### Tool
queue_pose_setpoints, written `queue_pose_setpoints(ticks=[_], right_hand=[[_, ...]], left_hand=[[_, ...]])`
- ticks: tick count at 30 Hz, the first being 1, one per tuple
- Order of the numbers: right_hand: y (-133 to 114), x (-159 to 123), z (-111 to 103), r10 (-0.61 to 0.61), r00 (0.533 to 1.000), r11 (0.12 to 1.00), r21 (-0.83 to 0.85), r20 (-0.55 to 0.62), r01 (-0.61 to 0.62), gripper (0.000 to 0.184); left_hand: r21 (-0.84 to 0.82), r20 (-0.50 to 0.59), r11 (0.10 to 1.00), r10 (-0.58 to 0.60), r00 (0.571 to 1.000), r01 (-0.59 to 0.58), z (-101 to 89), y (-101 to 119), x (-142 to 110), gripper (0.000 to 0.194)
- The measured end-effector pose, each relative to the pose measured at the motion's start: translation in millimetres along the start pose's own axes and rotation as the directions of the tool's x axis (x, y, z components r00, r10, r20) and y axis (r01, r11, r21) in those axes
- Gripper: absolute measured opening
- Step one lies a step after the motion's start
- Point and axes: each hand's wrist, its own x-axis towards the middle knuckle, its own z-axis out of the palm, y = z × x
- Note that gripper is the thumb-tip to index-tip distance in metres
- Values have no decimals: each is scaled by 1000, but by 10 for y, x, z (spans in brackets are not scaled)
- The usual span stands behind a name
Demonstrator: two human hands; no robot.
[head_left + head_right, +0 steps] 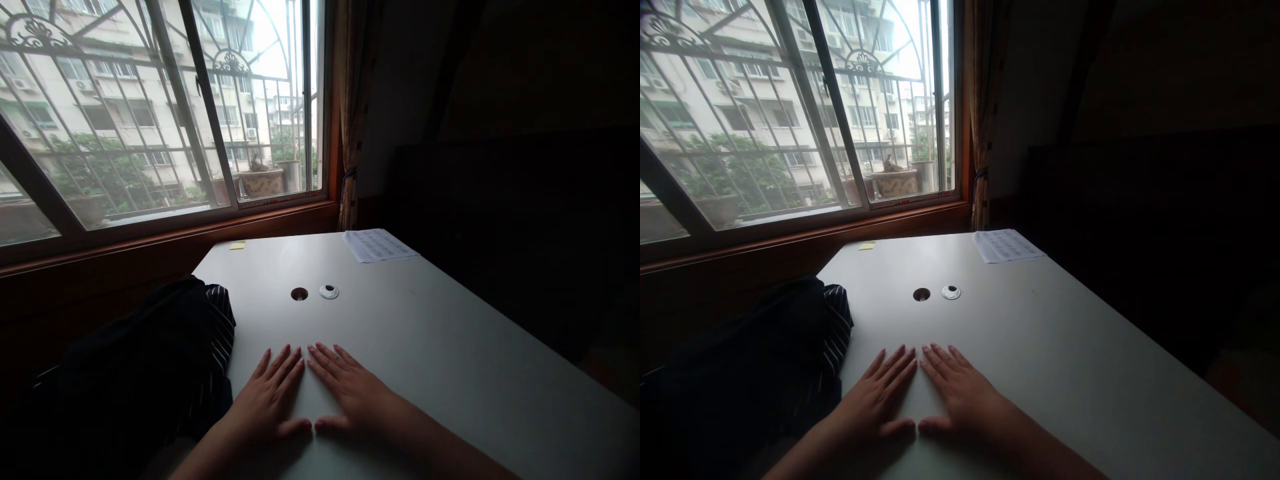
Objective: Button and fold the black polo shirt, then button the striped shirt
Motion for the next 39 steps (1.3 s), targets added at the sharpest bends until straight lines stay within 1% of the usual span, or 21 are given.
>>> queue_pose_setpoints(ticks=[3, 9, 15, 20, 24, 29, 39], right_hand=[[-5, -2, -7, 0, 1000, 1000, 0, -4, 0, 97], [3, -2, 6, -6, 1000, 1000, -6, -13, 6, 97], [3, -9, 7, -13, 999, 1000, -13, -31, 12, 96], [-7, -13, -2, 1, 1000, 1000, -3, -19, -1, 97], [-12, -12, -6, 10, 1000, 1000, -4, -8, -10, 97], [-19, -7, -13, 13, 1000, 1000, -11, 11, -13, 97], [-19, -8, -15, 5, 1000, 1000, 6, -3, -5, 97]], left_hand=[[-1, 10, 1000, -4, 1000, 4, -2, 4, -2, 91], [0, -2, 1000, 0, 1000, 0, 6, -3, -3, 91], [15, -51, 1000, 20, 998, -20, 47, -24, -2, 93], [27, -58, 999, 25, 998, -24, 89, -46, -6, 93], [21, -73, 999, 28, 997, -27, 87, -44, -7, 93], [20, -54, 1000, 22, 998, -21, 81, -40, -5, 94], [5, -40, 1000, 16, 999, -16, 51, -26, -7, 92]])
